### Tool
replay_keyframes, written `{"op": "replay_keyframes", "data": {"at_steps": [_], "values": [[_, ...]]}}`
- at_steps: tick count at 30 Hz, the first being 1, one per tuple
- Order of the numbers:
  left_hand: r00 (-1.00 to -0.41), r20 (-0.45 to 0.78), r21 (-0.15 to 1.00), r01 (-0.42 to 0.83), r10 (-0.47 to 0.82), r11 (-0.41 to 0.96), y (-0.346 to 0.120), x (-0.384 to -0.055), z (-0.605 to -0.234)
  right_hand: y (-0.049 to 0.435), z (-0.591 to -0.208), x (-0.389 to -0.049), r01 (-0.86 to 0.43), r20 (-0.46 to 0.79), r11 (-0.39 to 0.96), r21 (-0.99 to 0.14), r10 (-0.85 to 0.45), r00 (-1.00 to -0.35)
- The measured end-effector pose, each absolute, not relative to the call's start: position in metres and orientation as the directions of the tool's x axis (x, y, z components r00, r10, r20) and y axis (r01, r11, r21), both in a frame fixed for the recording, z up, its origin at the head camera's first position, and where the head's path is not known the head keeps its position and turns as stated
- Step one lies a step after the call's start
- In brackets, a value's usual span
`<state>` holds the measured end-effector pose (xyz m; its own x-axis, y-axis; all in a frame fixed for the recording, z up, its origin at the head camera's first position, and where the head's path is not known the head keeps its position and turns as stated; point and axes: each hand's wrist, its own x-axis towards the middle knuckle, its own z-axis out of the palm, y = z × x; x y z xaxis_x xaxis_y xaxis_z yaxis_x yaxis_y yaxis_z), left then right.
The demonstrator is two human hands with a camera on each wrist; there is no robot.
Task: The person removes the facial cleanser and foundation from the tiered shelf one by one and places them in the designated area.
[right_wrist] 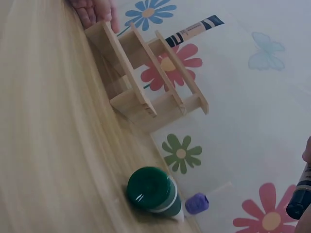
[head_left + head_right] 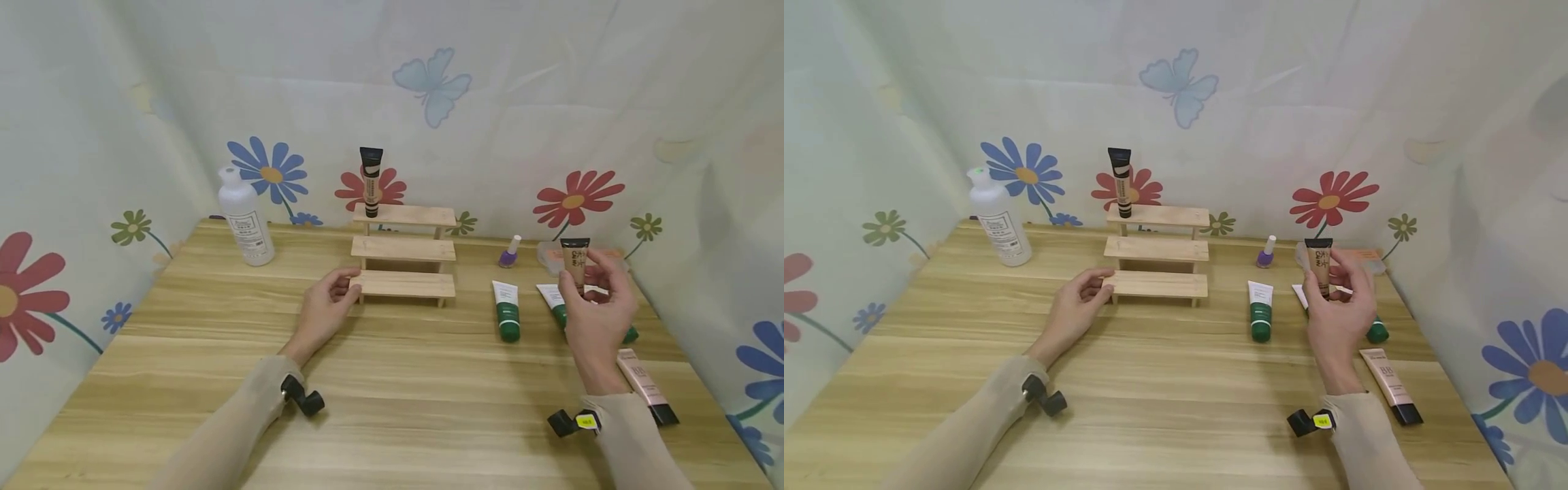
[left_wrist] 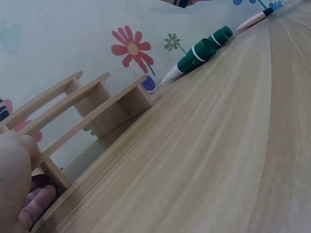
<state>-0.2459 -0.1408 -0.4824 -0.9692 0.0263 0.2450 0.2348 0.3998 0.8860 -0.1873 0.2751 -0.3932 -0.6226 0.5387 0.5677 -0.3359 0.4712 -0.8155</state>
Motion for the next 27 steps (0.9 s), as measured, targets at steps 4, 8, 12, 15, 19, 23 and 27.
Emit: {"op": "replay_keyframes", "data": {"at_steps": [4,8,12,15,19,23,27], "values": [[-0.969,0.246,0.886,0.239,0.034,0.396,-0.142,-0.245,-0.483,0.283,-0.401,-0.175,-0.262,0.533,0.496,-0.828,0.546,-0.647],[-0.967,0.250,0.886,0.244,0.036,0.393,-0.143,-0.246,-0.484,0.292,-0.408,-0.163,-0.212,0.484,0.483,-0.850,0.556,-0.676],[-0.966,0.257,0.883,0.250,0.036,0.396,-0.143,-0.246,-0.482,0.301,-0.413,-0.152,-0.164,0.450,0.484,-0.859,0.562,-0.694],[-0.965,0.259,0.882,0.252,0.038,0.398,-0.142,-0.247,-0.482,0.308,-0.415,-0.142,-0.120,0.427,0.505,-0.855,0.554,-0.714],[-0.964,0.262,0.881,0.256,0.040,0.397,-0.142,-0.248,-0.483,0.314,-0.420,-0.130,-0.052,0.387,0.528,-0.848,0.548,-0.741],[-0.964,0.263,0.882,0.257,0.040,0.394,-0.142,-0.248,-0.484,0.320,-0.425,-0.121,0.013,0.331,0.525,-0.851,0.556,-0.763],[-0.964,0.263,0.883,0.257,0.038,0.392,-0.143,-0.247,-0.484,0.323,-0.430,-0.113,0.054,0.290,0.516,-0.855,0.561,-0.775]]}}
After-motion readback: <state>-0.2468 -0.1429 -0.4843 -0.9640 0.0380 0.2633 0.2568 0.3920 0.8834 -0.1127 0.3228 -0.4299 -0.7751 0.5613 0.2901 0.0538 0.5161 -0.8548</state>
